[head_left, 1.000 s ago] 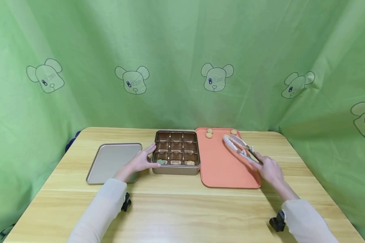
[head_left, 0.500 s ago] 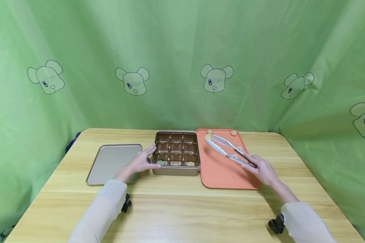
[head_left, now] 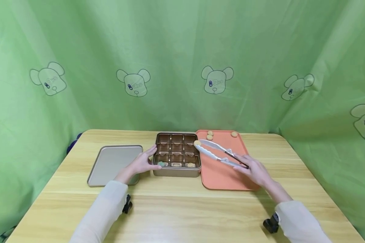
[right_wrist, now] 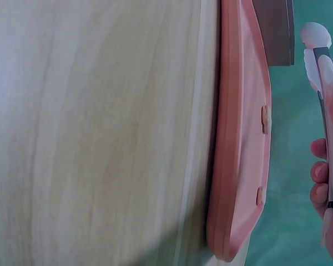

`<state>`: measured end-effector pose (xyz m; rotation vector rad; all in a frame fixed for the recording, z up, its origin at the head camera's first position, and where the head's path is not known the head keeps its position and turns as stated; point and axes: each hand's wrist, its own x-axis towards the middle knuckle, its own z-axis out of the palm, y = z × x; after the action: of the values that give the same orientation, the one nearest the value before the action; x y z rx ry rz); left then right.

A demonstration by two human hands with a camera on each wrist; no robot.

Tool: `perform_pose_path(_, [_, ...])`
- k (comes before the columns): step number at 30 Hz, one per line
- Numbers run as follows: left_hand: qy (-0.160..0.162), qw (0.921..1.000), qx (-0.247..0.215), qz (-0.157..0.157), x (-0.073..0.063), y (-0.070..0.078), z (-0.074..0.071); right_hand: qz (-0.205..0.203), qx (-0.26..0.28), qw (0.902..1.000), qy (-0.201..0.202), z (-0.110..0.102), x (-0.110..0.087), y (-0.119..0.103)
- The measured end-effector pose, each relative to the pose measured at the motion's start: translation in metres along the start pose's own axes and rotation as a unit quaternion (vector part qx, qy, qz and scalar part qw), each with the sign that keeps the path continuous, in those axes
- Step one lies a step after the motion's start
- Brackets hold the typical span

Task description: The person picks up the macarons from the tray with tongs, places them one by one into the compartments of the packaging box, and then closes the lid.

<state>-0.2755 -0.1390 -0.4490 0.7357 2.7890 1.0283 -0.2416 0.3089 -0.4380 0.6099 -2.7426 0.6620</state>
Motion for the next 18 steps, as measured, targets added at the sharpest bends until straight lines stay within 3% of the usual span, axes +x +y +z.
perform_pose_path(5, [-0.001, 1.0000, -0.002, -0.002, 0.0001, 0.0008, 0.0001, 0.004, 0.005, 1.0000, -0.004, 0.0021, 0.0017, -0.0027])
perform_pose_path(13, [0.001, 1.0000, 0.001, -0.004, 0.0008, -0.0008, 0.0006, -0.017, 0.027, 0.9989, 0.036, 0.0035, 0.0023, -0.0010])
perform_pose_path(18, [0.001, 1.0000, 0.001, 0.002, 0.0013, -0.0010, 0.0008, 0.000, 0.023, 0.9991, 0.035, 0.0027, 0.0018, 0.0005])
